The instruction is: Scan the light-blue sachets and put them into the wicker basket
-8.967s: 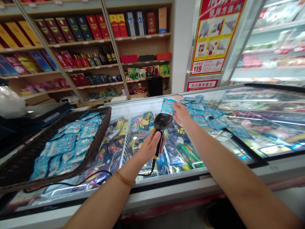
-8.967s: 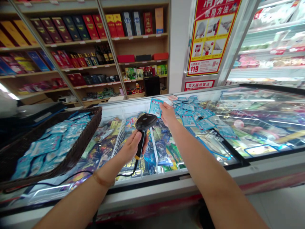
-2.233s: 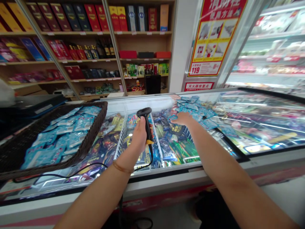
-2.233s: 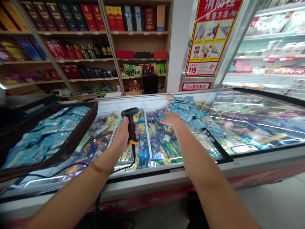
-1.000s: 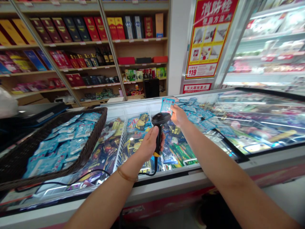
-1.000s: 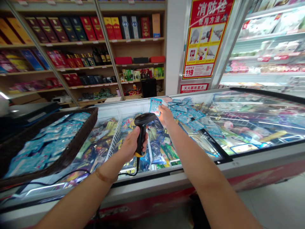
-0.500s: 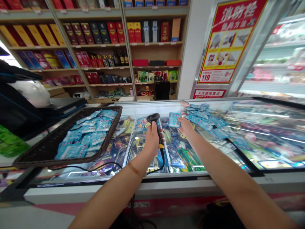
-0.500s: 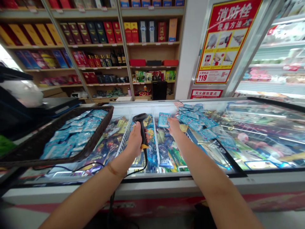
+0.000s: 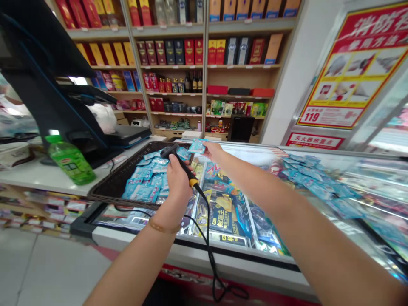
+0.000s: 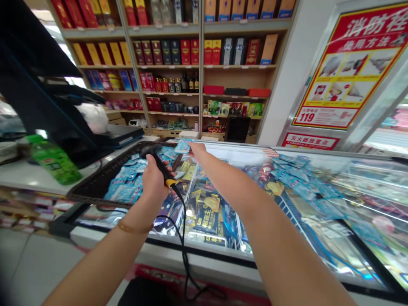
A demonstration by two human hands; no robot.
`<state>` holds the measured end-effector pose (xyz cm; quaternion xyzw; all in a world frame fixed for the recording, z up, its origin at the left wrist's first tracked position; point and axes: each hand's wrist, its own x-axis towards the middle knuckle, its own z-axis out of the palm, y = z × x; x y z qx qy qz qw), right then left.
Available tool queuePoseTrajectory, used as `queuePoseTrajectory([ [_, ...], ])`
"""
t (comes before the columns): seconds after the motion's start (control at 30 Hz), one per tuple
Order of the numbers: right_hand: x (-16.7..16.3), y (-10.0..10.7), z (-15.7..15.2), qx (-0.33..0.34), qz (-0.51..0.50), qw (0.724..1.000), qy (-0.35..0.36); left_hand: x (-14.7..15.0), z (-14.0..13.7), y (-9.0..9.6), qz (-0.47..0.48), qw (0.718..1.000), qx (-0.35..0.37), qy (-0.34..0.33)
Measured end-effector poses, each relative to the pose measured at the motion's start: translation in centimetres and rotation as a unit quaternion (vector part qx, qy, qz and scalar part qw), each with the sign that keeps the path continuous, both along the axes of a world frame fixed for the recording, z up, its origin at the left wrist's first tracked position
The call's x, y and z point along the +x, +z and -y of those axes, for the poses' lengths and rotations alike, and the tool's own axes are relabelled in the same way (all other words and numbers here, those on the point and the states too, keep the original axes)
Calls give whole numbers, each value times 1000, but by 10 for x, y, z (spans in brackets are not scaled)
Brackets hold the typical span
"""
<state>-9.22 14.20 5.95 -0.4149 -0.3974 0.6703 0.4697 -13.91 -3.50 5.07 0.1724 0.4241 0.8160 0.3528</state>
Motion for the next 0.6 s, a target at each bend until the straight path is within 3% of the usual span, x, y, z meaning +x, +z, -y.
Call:
queuePoseTrajectory([
  [0.13, -60, 4, 1, 15, -43, 996, 80, -20, 4, -7, 32, 999, 2, 23],
  [0.27, -77, 1, 2, 4, -64, 990, 127, -27, 3, -12, 54, 998, 9, 33],
  [0.43, -39, -8, 2, 24, -74, 991, 111, -17, 1, -12, 56, 998, -13, 27],
  [0.6, 39, -32, -1, 72, -16, 994, 76, 18, -8, -17, 66, 998, -2, -18],
])
